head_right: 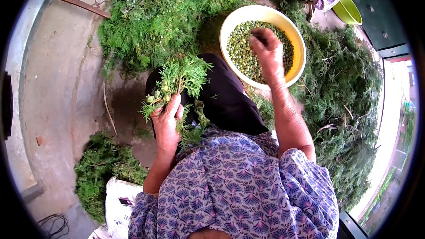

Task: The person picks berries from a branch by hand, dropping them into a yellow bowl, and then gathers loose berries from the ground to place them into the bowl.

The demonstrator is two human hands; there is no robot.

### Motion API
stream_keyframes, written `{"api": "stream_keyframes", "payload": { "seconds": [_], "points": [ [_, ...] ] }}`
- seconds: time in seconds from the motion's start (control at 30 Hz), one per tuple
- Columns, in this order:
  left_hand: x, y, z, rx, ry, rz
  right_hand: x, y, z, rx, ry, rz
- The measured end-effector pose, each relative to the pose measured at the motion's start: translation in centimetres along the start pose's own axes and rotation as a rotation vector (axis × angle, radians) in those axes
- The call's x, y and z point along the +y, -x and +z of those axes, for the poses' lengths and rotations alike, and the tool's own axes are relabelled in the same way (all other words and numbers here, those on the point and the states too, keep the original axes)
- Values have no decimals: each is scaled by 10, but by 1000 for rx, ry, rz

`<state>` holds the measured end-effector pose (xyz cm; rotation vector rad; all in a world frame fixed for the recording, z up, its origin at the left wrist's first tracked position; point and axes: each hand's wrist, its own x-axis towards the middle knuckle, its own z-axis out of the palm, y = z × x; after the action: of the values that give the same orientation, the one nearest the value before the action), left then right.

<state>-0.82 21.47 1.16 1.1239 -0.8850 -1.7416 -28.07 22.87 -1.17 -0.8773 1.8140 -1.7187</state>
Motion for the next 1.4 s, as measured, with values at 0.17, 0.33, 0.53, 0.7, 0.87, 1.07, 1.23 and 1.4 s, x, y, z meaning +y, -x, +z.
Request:
{"api": "stream_keyframes", "payload": {
  "seconds": [0.17, 0.33, 0.53, 0.7, 0.87, 1.07, 1.23, 1.4],
  "points": [
    [6, 2, -5, 22, -415, 162, 54, -32, -72, 206, 969, -229],
    [7, -14, -18, -89, -838, 881, 15, -14, -48, 143, 624, -82],
    [26, -15, -16, -167, -1140, 1129, -71, 30, 26, -231, -35, -143],
    [35, -7, -14, -237, -1343, 1194, -82, 38, 57, -451, 23, -707],
    [35, -9, -19, -221, -1400, 1258, -83, 47, 64, -636, 155, -482],
    [36, -7, -20, -252, -1393, 1235, -84, 50, 64, -728, 210, -480],
    [36, -8, -16, -293, -1410, 1250, -79, 53, 62, -810, 210, -421],
    [36, -10, -10, -273, -1389, 1336, -57, 54, 65, -618, -82, -19]
  ]
}}
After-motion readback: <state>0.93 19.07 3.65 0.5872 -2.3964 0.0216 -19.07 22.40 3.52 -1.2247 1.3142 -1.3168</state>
